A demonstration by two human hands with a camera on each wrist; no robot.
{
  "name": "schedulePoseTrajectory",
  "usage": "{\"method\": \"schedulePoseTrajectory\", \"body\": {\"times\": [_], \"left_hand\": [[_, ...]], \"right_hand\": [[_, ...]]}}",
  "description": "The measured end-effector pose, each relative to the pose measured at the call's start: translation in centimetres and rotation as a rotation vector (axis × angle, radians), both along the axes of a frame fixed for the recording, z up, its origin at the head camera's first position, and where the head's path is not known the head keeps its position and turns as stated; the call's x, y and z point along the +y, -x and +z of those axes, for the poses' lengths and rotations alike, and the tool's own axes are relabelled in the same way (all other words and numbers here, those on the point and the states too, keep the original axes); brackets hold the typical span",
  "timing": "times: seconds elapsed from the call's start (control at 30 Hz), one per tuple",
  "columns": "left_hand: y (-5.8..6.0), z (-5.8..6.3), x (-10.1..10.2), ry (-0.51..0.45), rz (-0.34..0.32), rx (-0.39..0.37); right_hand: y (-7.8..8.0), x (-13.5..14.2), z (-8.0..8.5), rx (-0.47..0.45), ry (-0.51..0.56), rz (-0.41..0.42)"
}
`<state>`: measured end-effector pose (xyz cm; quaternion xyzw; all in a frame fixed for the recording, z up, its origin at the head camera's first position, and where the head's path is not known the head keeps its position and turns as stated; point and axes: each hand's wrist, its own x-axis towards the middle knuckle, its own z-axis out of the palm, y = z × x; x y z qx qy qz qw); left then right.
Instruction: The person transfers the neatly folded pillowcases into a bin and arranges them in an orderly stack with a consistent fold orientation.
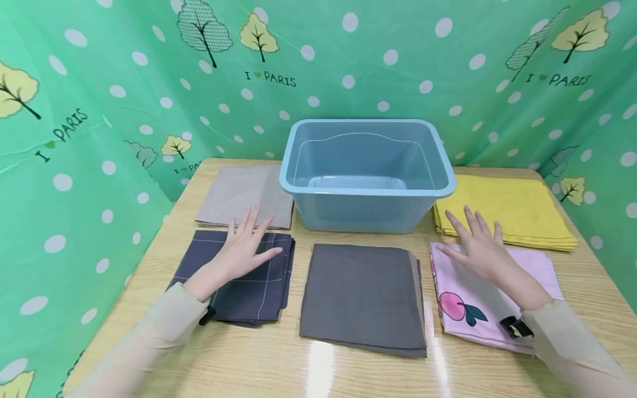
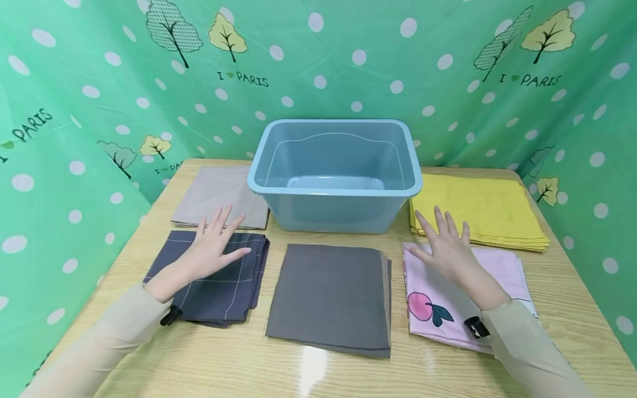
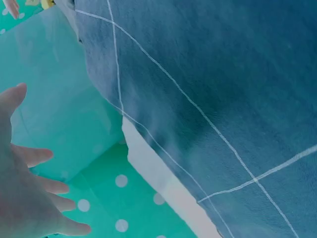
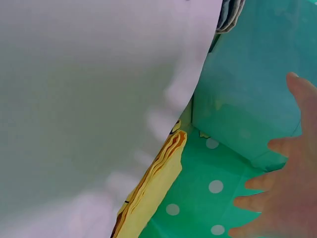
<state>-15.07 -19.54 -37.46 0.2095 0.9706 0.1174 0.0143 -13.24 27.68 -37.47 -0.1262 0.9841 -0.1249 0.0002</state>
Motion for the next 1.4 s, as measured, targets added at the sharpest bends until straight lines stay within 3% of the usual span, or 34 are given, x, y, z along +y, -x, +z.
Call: {"method": "schedulePoseTrajectory", "body": {"times": [0.2,0.6,0.83,1.0,1.2,1.4], "left_hand": [[-0.4,0.4,0.4,-0.045,-0.001,0.011],[-1.3,-0.1,1.4,-0.224,-0.018,0.058],[-1.7,-0.3,2.1,-0.364,-0.007,-0.015],[-1.9,-0.6,2.7,-0.474,0.008,-0.09],[-2.4,-1.3,3.3,-0.535,0.016,-0.129],[-2.7,-1.8,3.7,-0.661,0.081,-0.296]], "right_hand": [[-0.3,-0.4,0.2,0.01,0.042,0.032],[-1.1,-1.5,0.3,-0.114,0.248,0.071],[-1.3,-2.1,-0.1,-0.115,0.35,0.122],[-1.7,-2.6,-0.5,-0.174,0.472,0.125],[-2.3,-3.2,-0.9,-0.229,0.597,0.131],[-2.8,-3.7,-1.1,-0.294,0.703,0.141]]}}
